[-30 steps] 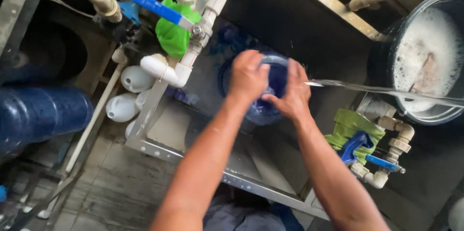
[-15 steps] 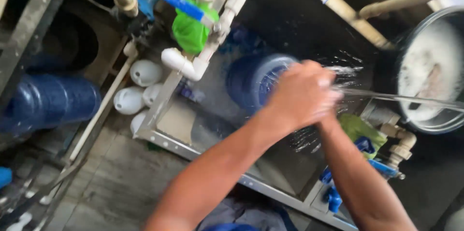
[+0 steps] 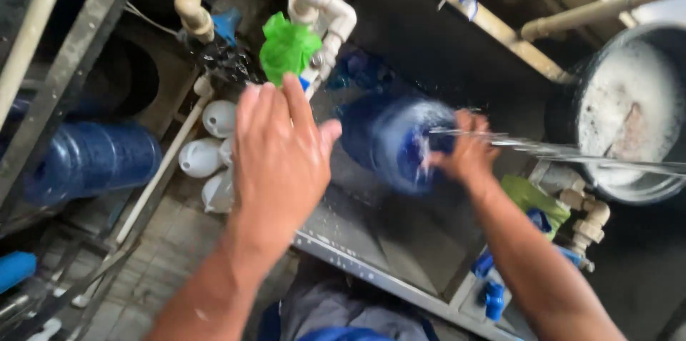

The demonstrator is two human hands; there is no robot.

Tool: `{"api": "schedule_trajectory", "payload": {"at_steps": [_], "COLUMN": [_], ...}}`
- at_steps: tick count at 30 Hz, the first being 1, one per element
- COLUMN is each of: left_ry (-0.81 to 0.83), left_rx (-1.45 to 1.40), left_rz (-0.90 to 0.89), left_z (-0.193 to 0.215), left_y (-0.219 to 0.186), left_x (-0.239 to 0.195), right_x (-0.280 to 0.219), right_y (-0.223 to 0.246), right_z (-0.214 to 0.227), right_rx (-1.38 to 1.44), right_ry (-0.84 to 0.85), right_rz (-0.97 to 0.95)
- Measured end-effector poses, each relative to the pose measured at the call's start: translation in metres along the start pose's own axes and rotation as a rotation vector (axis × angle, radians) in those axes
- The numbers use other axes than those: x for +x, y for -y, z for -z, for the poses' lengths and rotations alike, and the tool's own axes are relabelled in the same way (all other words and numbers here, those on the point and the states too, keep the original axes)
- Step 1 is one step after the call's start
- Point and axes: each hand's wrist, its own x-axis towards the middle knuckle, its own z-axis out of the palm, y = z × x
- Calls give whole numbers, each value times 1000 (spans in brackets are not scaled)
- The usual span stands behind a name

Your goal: Washing and rinsing large plastic water jugs at a cleaning station.

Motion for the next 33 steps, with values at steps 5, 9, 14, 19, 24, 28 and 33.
{"api": "schedule_trajectory", "payload": {"at_steps": [5, 9, 14, 19, 24, 28, 33], "left_ry": [-296, 138, 656, 921, 1163, 1074, 758], "left_rx": [-173, -424, -361, -74, 263, 241, -82], "left_rz": [87, -61, -119, -77, -55, -43, -105], "left_z": [-24, -113, -235, -271, -348, -347, -261], "left_y": [-56, -94, -167, -226, -263, -259, -226], "left_x": [0, 18, 95, 164, 179, 164, 119], "right_x": [-5, 14, -6, -31, -53, -79, -43], "right_y": [32, -37, -1, 50, -33, 62, 80], "right_z": [-17, -65, -32, -6, -72, 39, 23], "right_rx": [-66, -85, -140, -206, 530, 77, -195], "right_ry": [-160, 154, -195, -541, -124, -444, -561], "right_rz": [748, 375, 479, 624, 65, 359, 469]}}
